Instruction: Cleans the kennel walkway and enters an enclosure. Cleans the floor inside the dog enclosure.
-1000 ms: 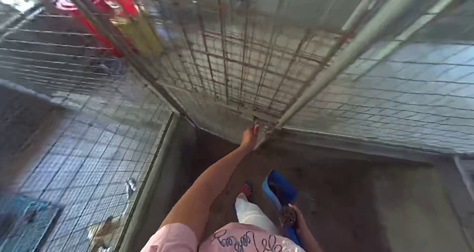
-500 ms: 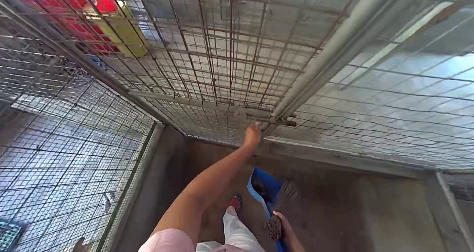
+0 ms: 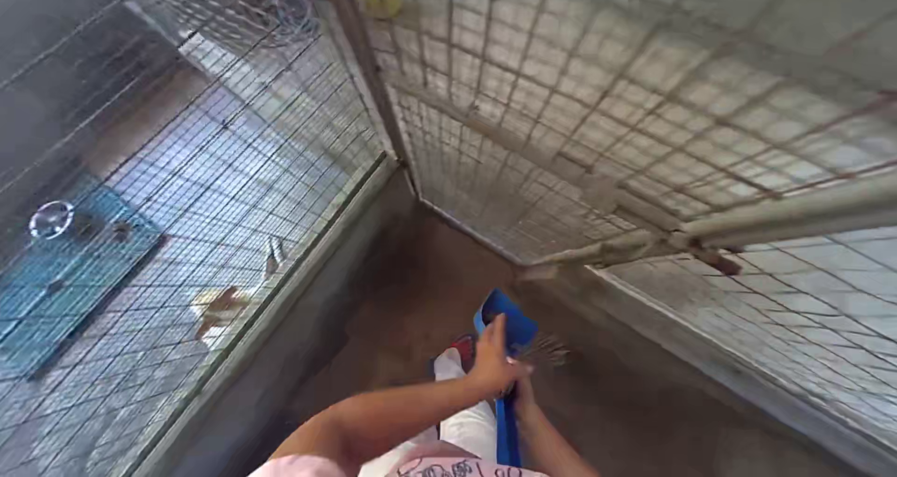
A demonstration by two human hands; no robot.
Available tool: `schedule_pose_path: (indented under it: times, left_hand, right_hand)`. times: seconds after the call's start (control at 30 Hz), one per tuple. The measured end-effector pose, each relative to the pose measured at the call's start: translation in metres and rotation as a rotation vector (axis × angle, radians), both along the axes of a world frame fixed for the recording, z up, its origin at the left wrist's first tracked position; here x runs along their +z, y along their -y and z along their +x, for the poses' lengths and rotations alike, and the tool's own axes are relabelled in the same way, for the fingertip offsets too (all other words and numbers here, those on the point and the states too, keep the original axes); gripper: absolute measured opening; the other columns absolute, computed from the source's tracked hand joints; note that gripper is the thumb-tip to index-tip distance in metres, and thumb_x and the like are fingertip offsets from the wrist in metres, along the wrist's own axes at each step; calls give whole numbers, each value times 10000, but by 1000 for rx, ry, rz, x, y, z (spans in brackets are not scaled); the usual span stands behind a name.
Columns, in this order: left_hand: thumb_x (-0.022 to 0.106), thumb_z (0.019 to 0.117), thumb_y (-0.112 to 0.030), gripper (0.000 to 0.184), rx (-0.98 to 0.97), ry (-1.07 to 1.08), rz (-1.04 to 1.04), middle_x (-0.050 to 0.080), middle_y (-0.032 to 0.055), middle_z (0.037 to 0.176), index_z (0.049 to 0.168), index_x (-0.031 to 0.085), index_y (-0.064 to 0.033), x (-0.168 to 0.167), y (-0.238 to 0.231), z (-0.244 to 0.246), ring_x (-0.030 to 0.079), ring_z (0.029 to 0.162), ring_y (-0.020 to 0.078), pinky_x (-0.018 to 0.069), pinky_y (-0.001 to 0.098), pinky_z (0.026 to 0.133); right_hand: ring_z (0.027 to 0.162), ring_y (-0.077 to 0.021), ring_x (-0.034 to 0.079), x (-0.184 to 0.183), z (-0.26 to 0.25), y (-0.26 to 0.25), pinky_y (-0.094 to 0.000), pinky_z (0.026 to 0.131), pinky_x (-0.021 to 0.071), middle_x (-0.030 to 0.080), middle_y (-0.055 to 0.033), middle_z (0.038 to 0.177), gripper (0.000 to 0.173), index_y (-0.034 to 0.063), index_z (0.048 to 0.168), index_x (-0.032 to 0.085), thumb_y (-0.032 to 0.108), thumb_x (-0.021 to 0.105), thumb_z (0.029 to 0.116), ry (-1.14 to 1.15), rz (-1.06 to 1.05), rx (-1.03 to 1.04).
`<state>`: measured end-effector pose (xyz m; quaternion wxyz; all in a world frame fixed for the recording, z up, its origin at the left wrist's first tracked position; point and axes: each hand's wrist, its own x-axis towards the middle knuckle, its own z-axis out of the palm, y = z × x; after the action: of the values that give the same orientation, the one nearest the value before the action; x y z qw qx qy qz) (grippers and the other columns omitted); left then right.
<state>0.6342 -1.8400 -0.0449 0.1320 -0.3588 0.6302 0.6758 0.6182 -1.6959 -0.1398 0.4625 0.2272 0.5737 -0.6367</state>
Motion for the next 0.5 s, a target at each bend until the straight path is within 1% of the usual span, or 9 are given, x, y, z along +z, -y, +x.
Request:
schedule_pose_path:
  times: [0.07, 0.1, 0.13, 0.17, 0.2, 0.27, 0.33, 0.4, 0.5]
  left_hand:
    - [786, 887, -152, 1067, 240, 243, 364, 266, 341, 1597, 1635, 35, -34, -8, 13, 77, 347, 1454, 473, 371, 591, 1150]
    - [683, 978, -207, 903, 335, 344, 569, 391, 292, 1542, 1636, 80, -70, -5, 17, 109, 456, 1380, 420, 434, 587, 1084]
    - [571, 1040, -312, 657, 392, 410, 721, 601, 228, 1342, 1575, 272, -76, -3, 18, 134, 624, 1177, 328, 526, 513, 966]
    - [470, 1071, -386, 491, 431, 423, 876, 692, 162, 1147, 1445, 433, -71, -4, 20, 156, 695, 999, 259, 574, 444, 868]
    - [414, 1089, -386, 421, 492, 387, 1015, 718, 141, 1045, 1348, 492, -63, -5, 24, 173, 720, 926, 244, 594, 414, 835]
    - [403, 1077, -211, 214, 696, 355, 1140, 699, 85, 805, 1074, 555, -60, -10, 25, 202, 701, 681, 151, 595, 267, 632]
    - [384, 1021, -61, 188, 896, 320, 1241, 572, 26, 649, 887, 515, -69, -25, 26, 230, 573, 504, 68, 493, 162, 471]
    - [386, 994, -8, 163, 1001, 281, 1243, 554, 22, 636, 893, 497, -70, -42, 31, 259, 550, 481, 60, 476, 155, 452]
    - [390, 998, -5, 132, 1061, 214, 1122, 568, 28, 650, 941, 494, -65, -70, 46, 303, 563, 493, 69, 488, 169, 461]
  right_hand:
    - [721, -122, 646, -4, 16, 35, -323, 666, 566, 645, -61, 822, 349, 2, 1128, 579, 256, 343, 1084, 39, 104, 19]
    - [742, -136, 648, -6, 28, 52, -339, 678, 565, 643, -75, 844, 334, 0, 1140, 574, 250, 361, 1080, 74, 126, 19]
    - [741, -138, 655, -9, 42, 68, -343, 668, 571, 647, -72, 841, 320, 19, 1122, 572, 260, 365, 1076, 103, 136, 24]
    - [758, -151, 657, -14, 58, 84, -358, 675, 571, 648, -80, 858, 323, 26, 1122, 570, 273, 367, 1077, 127, 132, 36]
    - [790, -171, 658, -22, 74, 98, -382, 699, 570, 653, -98, 893, 335, 24, 1141, 571, 286, 374, 1077, 149, 125, 51]
    - [864, -225, 646, -37, 109, 117, -441, 754, 554, 647, -151, 984, 356, -2, 1216, 563, 292, 424, 1071, 193, 146, 98]
    - [910, -238, 649, -49, 135, 130, -448, 778, 552, 654, -164, 1047, 375, 13, 1253, 566, 318, 484, 1052, 233, 223, 218]
    - [1015, -279, 610, -57, 144, 142, -472, 840, 506, 632, -198, 1187, 464, 17, 1330, 559, 372, 543, 1031, 295, 319, 406]
    - [869, -247, 634, -73, 140, 152, -442, 760, 545, 645, -172, 1023, 365, -6, 1257, 567, 252, 597, 1001, 278, 360, 592]
